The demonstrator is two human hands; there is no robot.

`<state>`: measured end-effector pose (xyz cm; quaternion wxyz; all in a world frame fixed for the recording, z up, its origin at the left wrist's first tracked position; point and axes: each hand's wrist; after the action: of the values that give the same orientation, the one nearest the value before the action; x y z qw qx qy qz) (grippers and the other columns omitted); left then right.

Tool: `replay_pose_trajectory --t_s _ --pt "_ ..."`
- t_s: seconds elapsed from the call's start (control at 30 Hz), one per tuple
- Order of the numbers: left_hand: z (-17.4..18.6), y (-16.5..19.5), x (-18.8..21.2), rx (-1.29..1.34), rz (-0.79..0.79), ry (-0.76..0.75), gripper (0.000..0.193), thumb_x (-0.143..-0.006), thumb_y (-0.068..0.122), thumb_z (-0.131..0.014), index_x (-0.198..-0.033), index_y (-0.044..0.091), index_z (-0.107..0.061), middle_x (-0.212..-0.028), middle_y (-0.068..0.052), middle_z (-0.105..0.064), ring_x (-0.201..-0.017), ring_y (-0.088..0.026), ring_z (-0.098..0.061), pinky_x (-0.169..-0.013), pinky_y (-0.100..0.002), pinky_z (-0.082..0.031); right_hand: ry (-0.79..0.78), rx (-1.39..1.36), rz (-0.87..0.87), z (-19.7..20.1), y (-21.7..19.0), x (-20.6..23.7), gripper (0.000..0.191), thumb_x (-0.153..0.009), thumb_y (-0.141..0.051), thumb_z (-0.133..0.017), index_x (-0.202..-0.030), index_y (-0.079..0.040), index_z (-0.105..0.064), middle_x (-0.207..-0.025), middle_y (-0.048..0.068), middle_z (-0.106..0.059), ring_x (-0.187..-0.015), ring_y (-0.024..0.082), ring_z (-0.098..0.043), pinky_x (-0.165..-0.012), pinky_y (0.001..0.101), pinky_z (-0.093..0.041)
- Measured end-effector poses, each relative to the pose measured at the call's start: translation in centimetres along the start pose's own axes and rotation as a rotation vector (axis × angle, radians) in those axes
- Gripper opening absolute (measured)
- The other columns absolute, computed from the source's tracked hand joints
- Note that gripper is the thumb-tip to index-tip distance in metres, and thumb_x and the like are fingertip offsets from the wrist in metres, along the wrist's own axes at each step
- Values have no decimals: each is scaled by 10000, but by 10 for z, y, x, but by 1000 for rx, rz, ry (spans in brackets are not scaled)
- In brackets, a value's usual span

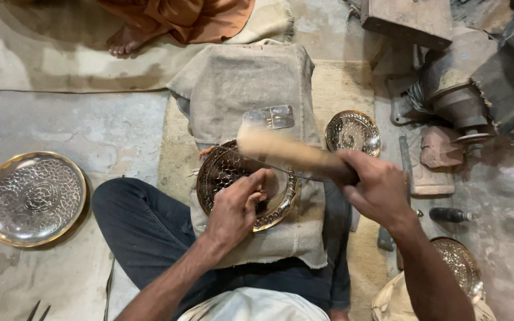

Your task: The person sits on the floor and uses a hammer and a metal punch to create a decorative pattern on a brass plate. They repeatedly strike the punch with the hammer to form indentations across the surface of the plate.

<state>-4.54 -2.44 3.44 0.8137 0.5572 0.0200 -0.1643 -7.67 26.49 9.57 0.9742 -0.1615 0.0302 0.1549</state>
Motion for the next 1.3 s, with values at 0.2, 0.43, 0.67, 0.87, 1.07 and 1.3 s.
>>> replay_pose_trajectory --t_s 0.2,0.43,0.67,0.87,1.07,1.3 --pt "1 4 -3 -79 30 -19 562 -846 -118 -608 -1370 84 -565 -1026 -162 -707 -866 -278 -763 -733 -394 -624 -44 -156 -57 -11 4 18 389 -885 -158 -688 -1265 -91 -634 -1020 178 -751 -797 298 -757 -754 417 -624" --pt "7 -2 -18 -130 -36 -248 720 -760 -165 -533 -1416 132 -555 -1117 -172 -711 -873 -303 -763 -799 -391 -668 -28 -208 -225 -18 -3 38 369 -861 -175 -714 -1221 -140 -643 -968 139 -772 -813 282 -770 -765 400 -625" --pt "17 8 -38 -242 -99 -483 743 -734 -92 -630 -1405 223 -579 -1035 -177 -731 -793 -337 -744 -746 -452 -625 191 -339 -186 -49 -8 75 384 -855 -184 -731 -1221 -110 -639 -965 139 -771 -806 255 -778 -713 365 -623" --pt "19 0 -46 -279 -188 -577 755 -747 -81 -624 -1429 237 -568 -1010 -153 -755 -789 -281 -732 -718 -437 -616 178 -269 -384 -69 -12 104 451 -832 -249 -775 -1218 -44 -661 -924 160 -767 -674 229 -741 -602 374 -577" --pt "17 7 -63 -276 -149 -752 640 -906 -10 -576 -1441 340 -558 -1080 -44 -772 -526 -151 -654 -524 -313 -601 313 -397 -389 -87 -11 118 481 -873 -227 -779 -1281 -16 -635 -917 141 -754 -775 201 -744 -657 358 -585" --pt "23 21 -77 -368 -218 -883 700 -841 -7 -618 -1458 316 -557 -803 -104 -781 -551 -172 -654 -560 -397 -563 691 -812 -374 -123 1 124 447 -963 -87 -771 -1347 -7 -556 -1035 103 -644 -909 170 -644 -840 326 -542"
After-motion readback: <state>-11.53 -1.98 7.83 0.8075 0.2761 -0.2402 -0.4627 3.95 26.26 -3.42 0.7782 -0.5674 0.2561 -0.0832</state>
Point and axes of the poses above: each hand's wrist, its own x-axis away from the middle knuckle, its own z-axis out of the back of the hand, y = z × x
